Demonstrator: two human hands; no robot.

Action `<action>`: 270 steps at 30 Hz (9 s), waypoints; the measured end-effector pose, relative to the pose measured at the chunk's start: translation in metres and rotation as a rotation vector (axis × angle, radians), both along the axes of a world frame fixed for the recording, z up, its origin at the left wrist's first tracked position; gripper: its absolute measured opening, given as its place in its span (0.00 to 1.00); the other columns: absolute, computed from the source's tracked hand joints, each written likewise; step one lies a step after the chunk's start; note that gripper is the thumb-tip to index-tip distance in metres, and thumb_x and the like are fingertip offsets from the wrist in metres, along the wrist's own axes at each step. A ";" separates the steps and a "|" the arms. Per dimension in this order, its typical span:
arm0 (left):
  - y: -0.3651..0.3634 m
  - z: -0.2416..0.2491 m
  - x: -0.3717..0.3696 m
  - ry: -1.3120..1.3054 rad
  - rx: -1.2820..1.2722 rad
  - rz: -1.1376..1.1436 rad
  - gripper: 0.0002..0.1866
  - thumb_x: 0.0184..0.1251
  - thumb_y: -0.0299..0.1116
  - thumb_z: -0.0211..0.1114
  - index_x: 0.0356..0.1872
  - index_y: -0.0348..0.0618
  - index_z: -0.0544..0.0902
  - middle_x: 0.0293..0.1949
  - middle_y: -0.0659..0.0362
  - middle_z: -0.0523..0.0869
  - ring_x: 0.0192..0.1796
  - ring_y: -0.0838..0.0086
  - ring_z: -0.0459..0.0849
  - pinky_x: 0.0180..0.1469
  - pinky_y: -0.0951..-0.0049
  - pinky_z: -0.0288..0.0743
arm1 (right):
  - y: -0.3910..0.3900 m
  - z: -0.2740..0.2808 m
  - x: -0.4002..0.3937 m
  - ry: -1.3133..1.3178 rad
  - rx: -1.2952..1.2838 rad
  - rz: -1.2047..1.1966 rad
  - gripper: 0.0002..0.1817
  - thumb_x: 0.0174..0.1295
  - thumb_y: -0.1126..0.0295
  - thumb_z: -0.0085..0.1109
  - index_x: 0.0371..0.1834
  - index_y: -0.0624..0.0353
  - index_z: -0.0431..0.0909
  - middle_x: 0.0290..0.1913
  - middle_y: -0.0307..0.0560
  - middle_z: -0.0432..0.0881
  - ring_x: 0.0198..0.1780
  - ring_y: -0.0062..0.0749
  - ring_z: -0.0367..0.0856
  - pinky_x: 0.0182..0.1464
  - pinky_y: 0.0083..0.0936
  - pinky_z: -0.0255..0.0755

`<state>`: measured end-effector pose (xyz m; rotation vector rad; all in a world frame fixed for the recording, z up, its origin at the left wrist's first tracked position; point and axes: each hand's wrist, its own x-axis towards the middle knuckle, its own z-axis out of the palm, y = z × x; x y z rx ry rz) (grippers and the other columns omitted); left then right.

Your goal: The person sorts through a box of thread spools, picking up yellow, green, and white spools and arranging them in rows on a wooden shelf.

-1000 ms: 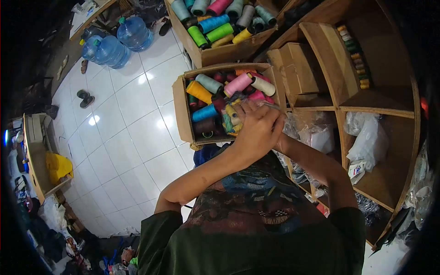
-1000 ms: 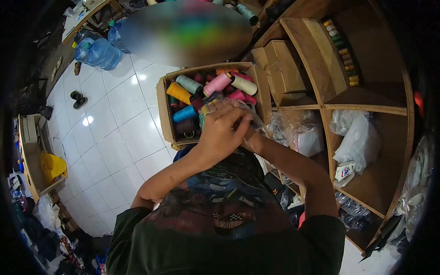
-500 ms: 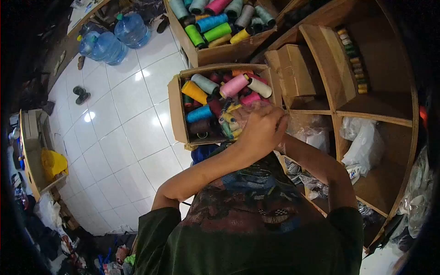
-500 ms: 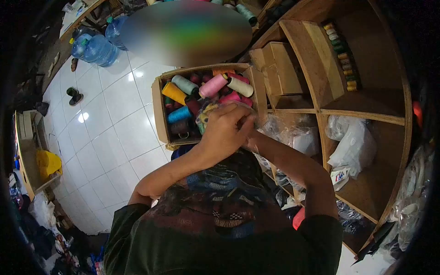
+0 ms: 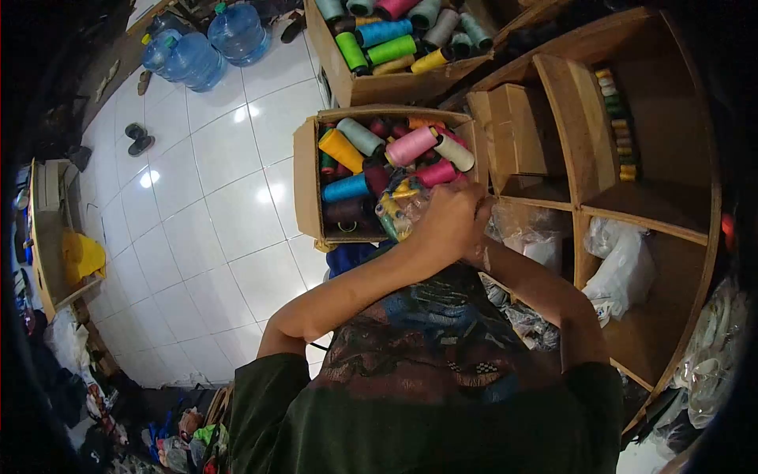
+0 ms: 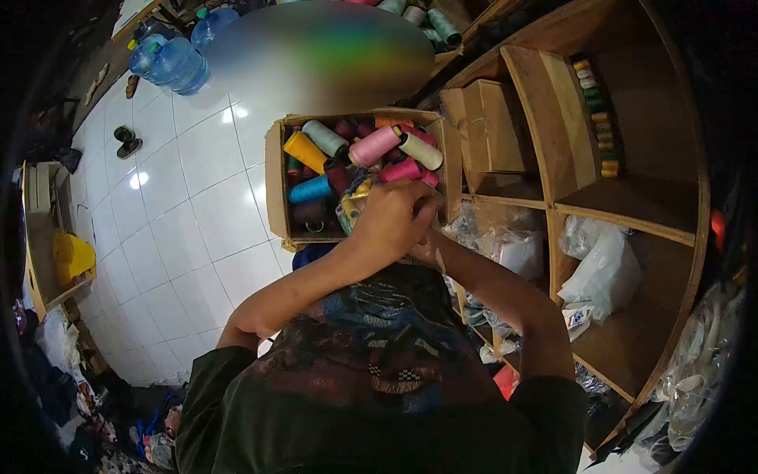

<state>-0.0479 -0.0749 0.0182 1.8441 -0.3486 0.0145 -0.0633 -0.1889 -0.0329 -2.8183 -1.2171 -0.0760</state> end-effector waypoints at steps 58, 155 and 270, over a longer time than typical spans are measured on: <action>-0.002 0.010 0.011 0.033 1.015 -0.985 0.08 0.55 0.26 0.61 0.32 0.31 0.82 0.34 0.45 0.84 0.41 0.55 0.86 0.40 0.61 0.81 | -0.125 0.094 -0.040 1.049 2.017 -0.613 0.28 0.45 0.74 0.63 0.52 0.71 0.66 0.27 0.59 0.78 0.08 0.25 0.65 0.07 0.17 0.57; 0.017 -0.064 0.035 -0.028 1.238 -1.388 0.34 0.59 0.38 0.65 0.65 0.43 0.61 0.37 0.42 0.83 0.41 0.48 0.84 0.42 0.53 0.77 | -0.102 0.015 -0.040 1.196 2.222 -0.677 0.17 0.58 0.74 0.58 0.49 0.67 0.67 0.33 0.54 0.73 0.15 0.20 0.63 0.16 0.15 0.57; 0.041 0.048 0.140 0.393 -0.487 -0.808 0.29 0.36 0.16 0.78 0.41 0.43 0.72 0.39 0.58 0.78 0.47 0.71 0.77 0.53 0.67 0.72 | -0.118 -0.012 -0.023 1.336 2.269 -0.568 0.14 0.61 0.67 0.57 0.43 0.69 0.73 0.33 0.53 0.76 0.16 0.17 0.66 0.21 0.15 0.57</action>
